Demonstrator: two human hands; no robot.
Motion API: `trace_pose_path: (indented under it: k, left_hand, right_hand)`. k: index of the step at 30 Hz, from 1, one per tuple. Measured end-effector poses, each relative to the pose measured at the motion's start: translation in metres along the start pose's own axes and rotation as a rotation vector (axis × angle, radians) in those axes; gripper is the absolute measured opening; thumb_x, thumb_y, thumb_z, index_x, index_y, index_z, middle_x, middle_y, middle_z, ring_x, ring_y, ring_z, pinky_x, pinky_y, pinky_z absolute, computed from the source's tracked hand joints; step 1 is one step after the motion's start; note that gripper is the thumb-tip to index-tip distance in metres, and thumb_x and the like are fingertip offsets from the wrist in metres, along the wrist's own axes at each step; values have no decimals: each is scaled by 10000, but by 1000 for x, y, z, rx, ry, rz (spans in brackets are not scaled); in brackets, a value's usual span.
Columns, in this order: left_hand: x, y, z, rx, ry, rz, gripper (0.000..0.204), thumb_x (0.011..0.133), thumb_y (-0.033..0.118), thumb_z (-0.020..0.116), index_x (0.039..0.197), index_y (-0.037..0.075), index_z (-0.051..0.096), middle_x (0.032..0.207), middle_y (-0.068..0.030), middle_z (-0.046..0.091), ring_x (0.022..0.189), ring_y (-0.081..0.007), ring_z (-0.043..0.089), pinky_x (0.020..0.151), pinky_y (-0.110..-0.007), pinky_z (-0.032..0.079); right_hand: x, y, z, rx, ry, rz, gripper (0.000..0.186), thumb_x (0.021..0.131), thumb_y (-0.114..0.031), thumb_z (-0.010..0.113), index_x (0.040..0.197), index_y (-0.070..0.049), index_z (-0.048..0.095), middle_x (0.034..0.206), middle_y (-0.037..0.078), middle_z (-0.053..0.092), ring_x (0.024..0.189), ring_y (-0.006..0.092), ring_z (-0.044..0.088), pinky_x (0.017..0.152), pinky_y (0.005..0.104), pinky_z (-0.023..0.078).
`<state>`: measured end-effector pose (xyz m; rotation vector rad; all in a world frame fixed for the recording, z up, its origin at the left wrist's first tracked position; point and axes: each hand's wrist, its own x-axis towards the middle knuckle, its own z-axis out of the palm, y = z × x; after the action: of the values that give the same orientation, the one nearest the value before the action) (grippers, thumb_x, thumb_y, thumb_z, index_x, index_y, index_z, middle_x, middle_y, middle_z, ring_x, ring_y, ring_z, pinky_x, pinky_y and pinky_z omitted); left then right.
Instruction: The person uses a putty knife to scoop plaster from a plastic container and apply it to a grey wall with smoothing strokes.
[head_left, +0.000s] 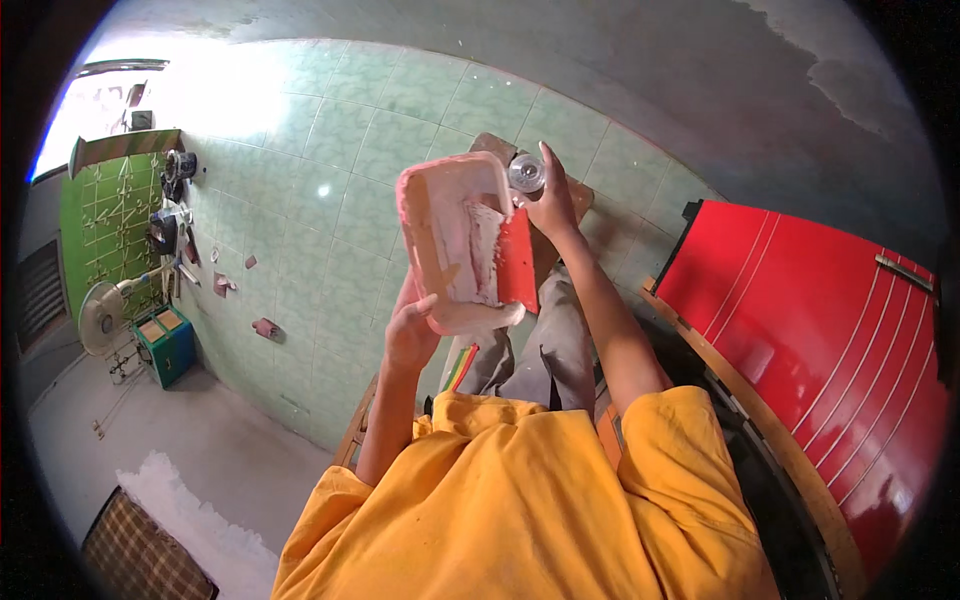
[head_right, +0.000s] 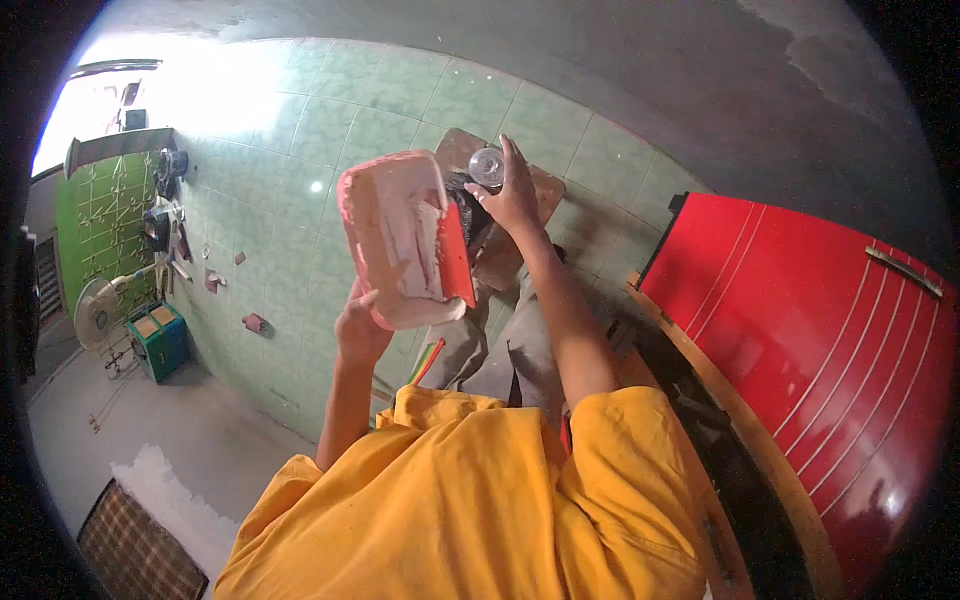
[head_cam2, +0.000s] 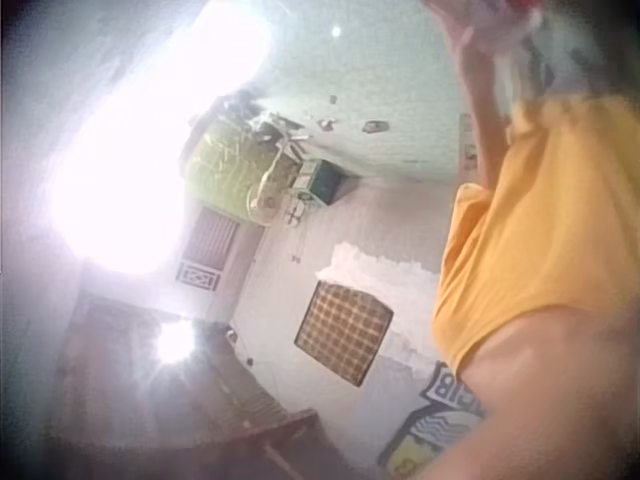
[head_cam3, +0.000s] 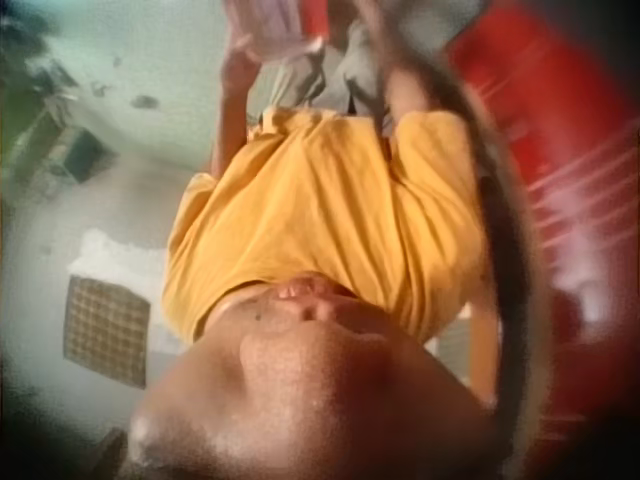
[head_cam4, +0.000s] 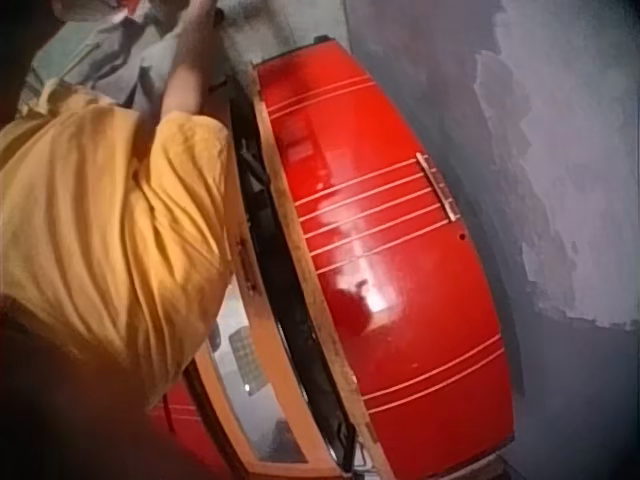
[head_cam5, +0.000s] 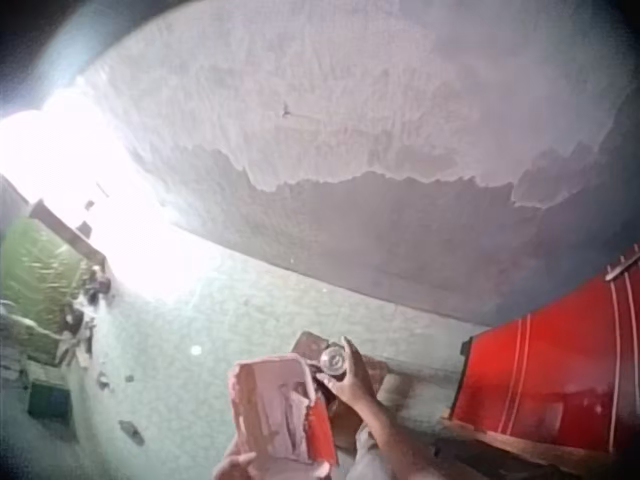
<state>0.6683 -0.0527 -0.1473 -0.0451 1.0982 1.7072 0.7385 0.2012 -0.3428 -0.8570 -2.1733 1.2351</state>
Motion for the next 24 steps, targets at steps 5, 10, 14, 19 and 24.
trace_pose_path:
  k: [5,10,14,19,24]
  left_hand:
    - [5,19,-18,-16,13,103,913,862,196,584,1624,-6,123,1626,-164,297,1510,-300,305,1237,-436,253]
    - [19,16,-26,-12,-59,134,856,918,247,578,1629,51,145,1591,-146,372,1469,-300,378,1194,-476,341]
    - [17,20,-26,-49,-75,156,822,919,253,567,1620,51,187,1566,-143,407,1446,-300,413,1176,-480,367]
    - [17,26,-7,-156,-106,32,861,866,288,593,1605,49,222,1557,-138,404,1416,-275,446,1145,-455,411]
    - [20,29,8,-164,-194,23,859,862,283,584,1607,54,222,1551,-140,413,1424,-280,439,1147,-449,412]
  right_hand:
    - [3,6,19,37,115,88,758,711,-244,918,1345,-92,530,1238,187,662,1129,383,653,936,454,541]
    - [-20,-23,-28,21,213,56,766,698,-285,934,1336,-109,548,1116,152,699,1027,327,705,856,424,573]
    - [-46,-88,-78,88,270,12,782,702,-304,932,1341,-81,541,1129,148,685,1013,302,699,864,411,571]
    - [-83,-174,-153,79,163,-61,785,706,-342,901,1313,1,538,1094,136,667,958,286,691,838,401,570]
    - [-83,-270,-177,-276,-135,-131,733,686,-431,880,1248,-75,570,1047,148,691,934,339,710,793,439,578]
